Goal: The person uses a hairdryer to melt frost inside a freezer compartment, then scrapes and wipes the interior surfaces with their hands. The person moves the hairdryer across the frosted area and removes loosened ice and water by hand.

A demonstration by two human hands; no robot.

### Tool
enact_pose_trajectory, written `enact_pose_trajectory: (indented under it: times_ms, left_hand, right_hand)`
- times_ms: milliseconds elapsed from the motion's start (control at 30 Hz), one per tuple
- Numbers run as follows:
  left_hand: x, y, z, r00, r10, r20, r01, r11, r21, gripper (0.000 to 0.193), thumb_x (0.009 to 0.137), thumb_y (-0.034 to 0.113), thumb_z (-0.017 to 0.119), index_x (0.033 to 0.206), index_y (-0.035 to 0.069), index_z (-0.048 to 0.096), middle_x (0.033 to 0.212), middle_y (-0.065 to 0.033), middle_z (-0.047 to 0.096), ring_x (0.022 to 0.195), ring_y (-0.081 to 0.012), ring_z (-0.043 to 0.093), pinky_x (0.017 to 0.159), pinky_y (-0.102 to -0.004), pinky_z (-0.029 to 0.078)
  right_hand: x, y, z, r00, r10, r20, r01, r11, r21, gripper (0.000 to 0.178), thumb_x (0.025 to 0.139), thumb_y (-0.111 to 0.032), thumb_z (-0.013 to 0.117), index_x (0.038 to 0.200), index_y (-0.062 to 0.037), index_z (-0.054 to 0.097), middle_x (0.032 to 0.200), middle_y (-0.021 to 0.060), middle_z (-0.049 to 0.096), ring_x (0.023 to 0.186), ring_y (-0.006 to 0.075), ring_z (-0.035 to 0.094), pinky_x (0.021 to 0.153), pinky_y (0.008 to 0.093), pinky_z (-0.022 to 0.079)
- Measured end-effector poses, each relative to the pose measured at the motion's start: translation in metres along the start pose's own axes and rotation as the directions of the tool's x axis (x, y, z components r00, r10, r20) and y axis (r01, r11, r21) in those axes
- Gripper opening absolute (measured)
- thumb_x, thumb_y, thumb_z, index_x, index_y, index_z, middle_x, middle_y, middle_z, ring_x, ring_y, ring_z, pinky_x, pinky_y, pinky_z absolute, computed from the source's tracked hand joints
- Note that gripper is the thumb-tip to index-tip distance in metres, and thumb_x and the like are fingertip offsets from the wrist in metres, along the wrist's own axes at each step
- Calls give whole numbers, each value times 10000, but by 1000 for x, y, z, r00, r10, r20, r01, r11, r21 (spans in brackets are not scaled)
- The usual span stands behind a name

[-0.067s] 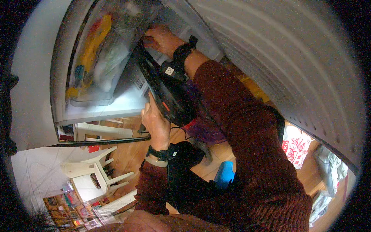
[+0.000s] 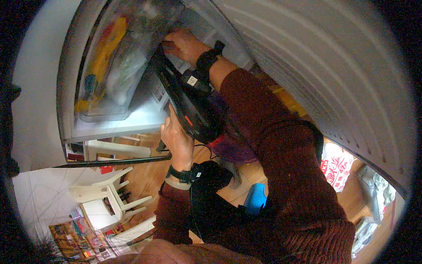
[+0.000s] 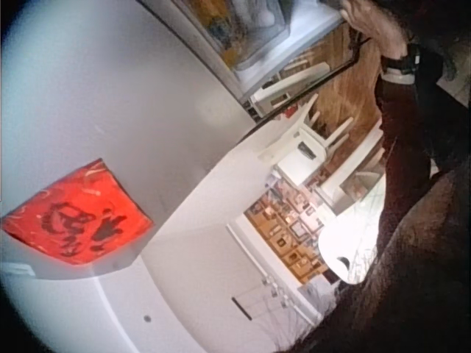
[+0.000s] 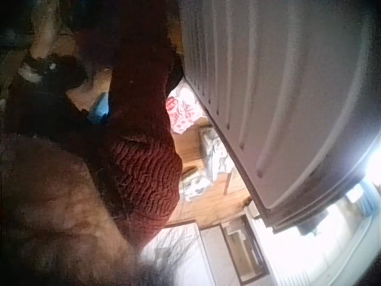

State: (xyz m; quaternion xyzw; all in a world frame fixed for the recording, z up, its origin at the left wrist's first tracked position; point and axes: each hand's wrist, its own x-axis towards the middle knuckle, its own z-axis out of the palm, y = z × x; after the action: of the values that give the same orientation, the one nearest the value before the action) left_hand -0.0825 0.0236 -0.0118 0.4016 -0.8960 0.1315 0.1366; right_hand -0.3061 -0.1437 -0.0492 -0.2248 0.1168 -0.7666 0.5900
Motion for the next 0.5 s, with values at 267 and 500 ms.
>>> enact_pose_trajectory:
  times_ms: [267, 500]
  left_hand:
    - [6, 3, 5, 1000, 9, -8, -9, 1000, 1, 780, 734, -8, 789, 1445, -99, 481, 869, -199, 630, 817, -369, 616, 727, -415, 427]
    - [7, 2, 6, 1000, 12, -5, -12, 1000, -12, 800, 719, -10, 799, 1447, -100, 480, 880, -201, 630, 816, -369, 616, 720, -411, 421]
  right_hand:
    - [49, 22, -63, 795, -512, 326, 597, 563, -572, 297, 987, -83, 601, 1284, -68, 598, 1248, 73, 670, 1127, 259, 635, 1000, 518, 511]
    - [39, 18, -54, 815, -469, 341, 579, 642, -502, 320, 987, -115, 617, 1304, -81, 586, 1310, 67, 644, 1186, 279, 597, 1031, 616, 463]
